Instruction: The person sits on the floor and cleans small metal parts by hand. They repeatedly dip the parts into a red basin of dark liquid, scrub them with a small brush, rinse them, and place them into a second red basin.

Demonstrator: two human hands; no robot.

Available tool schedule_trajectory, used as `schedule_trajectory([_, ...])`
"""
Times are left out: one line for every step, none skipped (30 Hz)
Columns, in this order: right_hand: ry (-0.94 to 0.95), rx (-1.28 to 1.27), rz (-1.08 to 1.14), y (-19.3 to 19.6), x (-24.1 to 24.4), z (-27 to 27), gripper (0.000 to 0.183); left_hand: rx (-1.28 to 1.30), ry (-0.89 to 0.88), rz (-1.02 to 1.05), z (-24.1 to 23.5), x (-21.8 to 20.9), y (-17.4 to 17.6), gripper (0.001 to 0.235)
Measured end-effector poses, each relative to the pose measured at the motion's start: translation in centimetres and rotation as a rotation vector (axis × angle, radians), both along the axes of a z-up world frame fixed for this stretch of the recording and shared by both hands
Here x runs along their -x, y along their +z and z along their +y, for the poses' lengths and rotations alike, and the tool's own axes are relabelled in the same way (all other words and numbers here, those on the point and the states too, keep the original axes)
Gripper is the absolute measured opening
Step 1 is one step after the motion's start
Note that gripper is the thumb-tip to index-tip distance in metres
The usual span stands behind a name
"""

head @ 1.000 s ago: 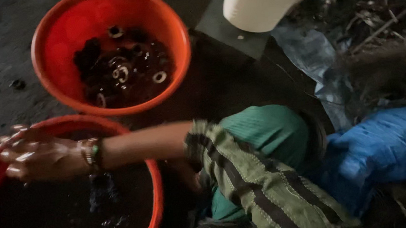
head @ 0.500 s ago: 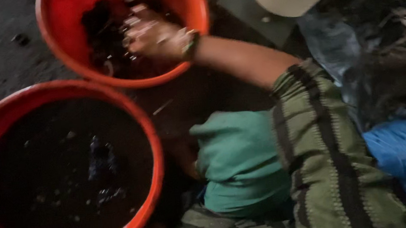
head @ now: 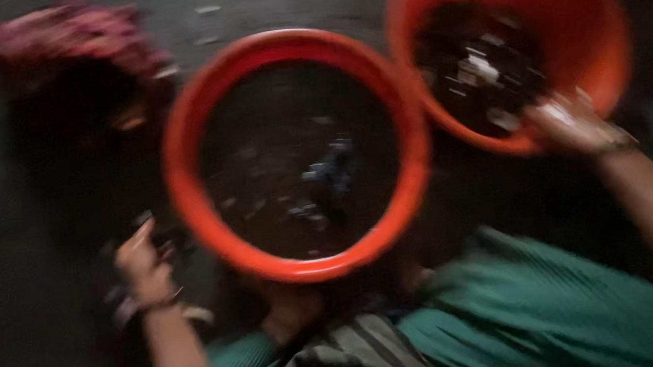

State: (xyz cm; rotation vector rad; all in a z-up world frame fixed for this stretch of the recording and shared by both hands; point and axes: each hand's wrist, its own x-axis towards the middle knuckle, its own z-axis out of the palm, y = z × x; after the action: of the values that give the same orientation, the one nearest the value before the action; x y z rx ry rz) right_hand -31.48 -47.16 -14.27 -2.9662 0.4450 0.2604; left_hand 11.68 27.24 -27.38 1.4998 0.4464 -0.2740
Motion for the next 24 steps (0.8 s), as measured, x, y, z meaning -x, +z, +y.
schedule_trajectory([-0.099, 0.164, 0.423, -0.4, -0.6, 0.3, 0.041, 0.099, 0.029, 0.032, -0.3, -0.4, -0.3, 0.015])
schedule_trajectory([-0.187, -0.013, 0.339, -0.6, -0.3, 0.3, 0.047, 0.148, 0.028, 0.052, -0.5, -0.5, -0.3, 0.013])
schedule_trajectory([-0.026, 0.334, 0.432, -1.5, -1.2, 1.1, 0.037, 0.261, 0.014, 0.069, -0.8, -0.8, 0.1, 0.016])
schedule_trajectory([0.13, 0.69, 0.505, -2.2, -1.2, 1.9, 0.051, 0.234, 0.033, 0.056, -0.7, -0.6, 0.5, 0.016])
schedule_trajectory([0.2, 0.863, 0.521, -2.7, -1.4, 2.4, 0.051, 0.207, 0.052, 0.045, -1.2, -0.4, 1.0, 0.018])
schedule_trajectory([0.162, 0.79, 0.508, -3.0, -1.7, 2.8, 0.05, 0.178, 0.067, -0.008, -1.2, -0.3, 1.9, 0.021])
schedule_trajectory([0.114, 0.68, 0.495, -3.2, -2.2, 3.1, 0.05, 0.146, 0.081, -0.061, -1.3, -0.1, 2.9, 0.024])
schedule_trajectory([0.058, 0.591, 0.484, -3.3, -2.4, 3.7, 0.049, -0.013, 0.088, -0.168, -1.5, -0.3, 4.1, 0.026])
schedule_trajectory([0.006, 0.529, 0.483, -3.4, -2.8, 4.0, 0.049, -0.174, 0.093, -0.271, -1.3, -0.6, 5.5, 0.034])
schedule_trajectory([-0.025, 0.491, 0.488, -3.5, -2.8, 4.5, 0.048, -0.333, 0.067, -0.632, -0.8, -0.9, 6.8, 0.043])
schedule_trajectory([-0.05, 0.458, 0.492, -3.6, -2.7, 5.0, 0.048, -0.486, 0.016, -0.991, -0.4, -1.2, 8.0, 0.051])
schedule_trajectory([-0.081, 0.428, 0.498, -3.9, -2.5, 5.6, 0.047, -0.566, 0.015, -0.995, 0.1, -1.5, 9.0, 0.05])
schedule_trajectory([-0.104, 0.406, 0.51, -4.2, -2.2, 6.3, 0.046, -0.645, 0.013, -0.999, 0.6, -1.9, 9.8, 0.048])
schedule_trajectory([-0.128, 0.385, 0.508, -4.5, -1.6, 7.1, 0.046, -0.717, 0.009, -1.005, 0.8, -2.4, 10.0, 0.046])
schedule_trajectory([-0.152, 0.362, 0.519, -4.7, -0.8, 8.0, 0.045, -0.899, 0.039, -1.205, 0.7, -2.6, 9.9, 0.049])
schedule_trajectory([-0.154, 0.357, 0.516, -4.7, -1.4, 7.7, 0.045, -1.077, 0.065, -1.409, 0.3, -2.5, 9.3, 0.052])
schedule_trajectory([-0.157, 0.341, 0.506, -4.8, -2.1, 7.5, 0.044, -1.257, 0.089, -1.614, 0.0, -2.4, 8.6, 0.055])
schedule_trajectory([-0.159, 0.333, 0.511, -4.8, -2.1, 7.5, 0.044, -1.357, -0.248, -1.055, -0.9, -1.7, 7.2, 0.05])
schedule_trajectory([-0.154, 0.324, 0.505, -4.8, -2.2, 7.5, 0.043, -1.37, -0.564, -0.483, -1.6, -0.6, 5.8, 0.047])
schedule_trajectory([-0.151, 0.32, 0.499, -4.6, -2.1, 7.2, 0.043, -1.373, -0.723, -0.383, -1.9, 0.1, 4.7, 0.047])
schedule_trajectory([-0.143, 0.317, 0.487, -4.4, -2.3, 7.0, 0.042, -1.369, -0.88, -0.278, -1.8, 0.6, 3.9, 0.047])
schedule_trajectory([-0.143, 0.315, 0.478, -4.6, -3.2, 6.8, 0.042, -1.334, -0.822, -0.282, -1.2, 0.0, 3.6, 0.051])
schedule_trajectory([-0.141, 0.308, 0.462, -4.8, -4.2, 6.7, 0.041, -1.297, -0.765, -0.286, -0.5, -0.7, 3.6, 0.055])
schedule_trajectory([-0.154, 0.295, 0.47, -4.8, -3.6, 7.2, 0.041, -1.262, -0.73, -0.282, 0.6, -0.6, 3.9, 0.06])
